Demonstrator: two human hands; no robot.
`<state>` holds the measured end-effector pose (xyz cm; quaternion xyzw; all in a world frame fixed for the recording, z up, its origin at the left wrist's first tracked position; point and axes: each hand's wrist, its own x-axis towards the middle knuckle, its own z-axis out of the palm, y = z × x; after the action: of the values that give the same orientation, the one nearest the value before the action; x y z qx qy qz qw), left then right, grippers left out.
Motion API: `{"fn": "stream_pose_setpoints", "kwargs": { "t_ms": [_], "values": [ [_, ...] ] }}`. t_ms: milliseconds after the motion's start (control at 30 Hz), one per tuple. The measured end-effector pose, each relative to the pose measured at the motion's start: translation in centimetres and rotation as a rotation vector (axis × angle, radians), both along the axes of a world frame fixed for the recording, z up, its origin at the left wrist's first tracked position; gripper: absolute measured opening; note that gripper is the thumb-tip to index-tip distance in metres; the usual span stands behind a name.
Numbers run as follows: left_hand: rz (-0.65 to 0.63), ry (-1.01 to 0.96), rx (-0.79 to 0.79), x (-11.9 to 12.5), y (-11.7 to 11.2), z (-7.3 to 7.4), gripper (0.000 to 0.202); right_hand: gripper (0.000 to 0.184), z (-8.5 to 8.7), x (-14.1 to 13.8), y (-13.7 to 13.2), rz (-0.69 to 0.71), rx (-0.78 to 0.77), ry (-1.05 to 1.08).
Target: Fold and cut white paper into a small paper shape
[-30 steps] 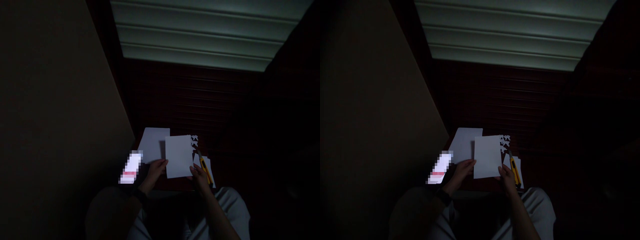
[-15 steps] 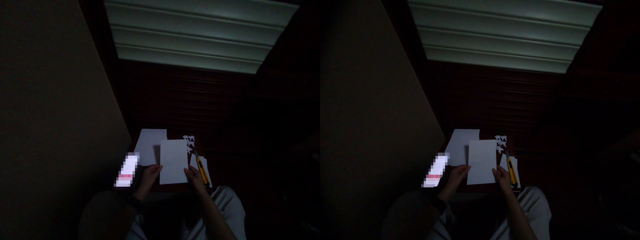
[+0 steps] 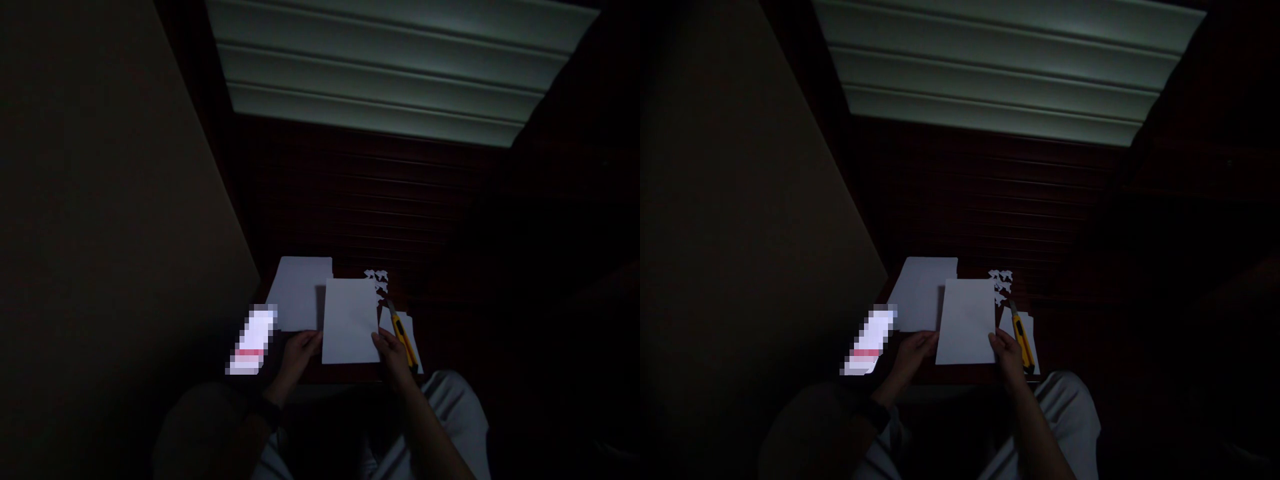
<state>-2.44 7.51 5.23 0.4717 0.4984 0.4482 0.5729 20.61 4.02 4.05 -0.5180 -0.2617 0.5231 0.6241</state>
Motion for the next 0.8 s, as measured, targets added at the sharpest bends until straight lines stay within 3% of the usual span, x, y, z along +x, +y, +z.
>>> {"fn": "stream_pose_setpoints", "kwargs": {
  "t_ms": [133,300,567,800],
  "values": [
    [0.019,0.004,-0.039,-0.1,0.0,-0.1,0.044,0.044,-0.1,0.0,0.1,-0.008,-0.005,0.025],
    [-0.055,0.067,0.018,-0.3,-0.2,0.4,0.042,0.041,-0.4,0.0,0.1,-0.018,-0.007,0.043],
    [-0.057,0.160,0.028,-0.1,-0.2,1.3,0.042,0.041,0.9,-0.3,-0.2,0.045,0.014,-0.019],
    [-0.034,0.155,0.076,0.4,0.0,0.4,0.035,0.044,1.2,-0.4,-0.2,0.032,-0.008,-0.011]
  ]
}}
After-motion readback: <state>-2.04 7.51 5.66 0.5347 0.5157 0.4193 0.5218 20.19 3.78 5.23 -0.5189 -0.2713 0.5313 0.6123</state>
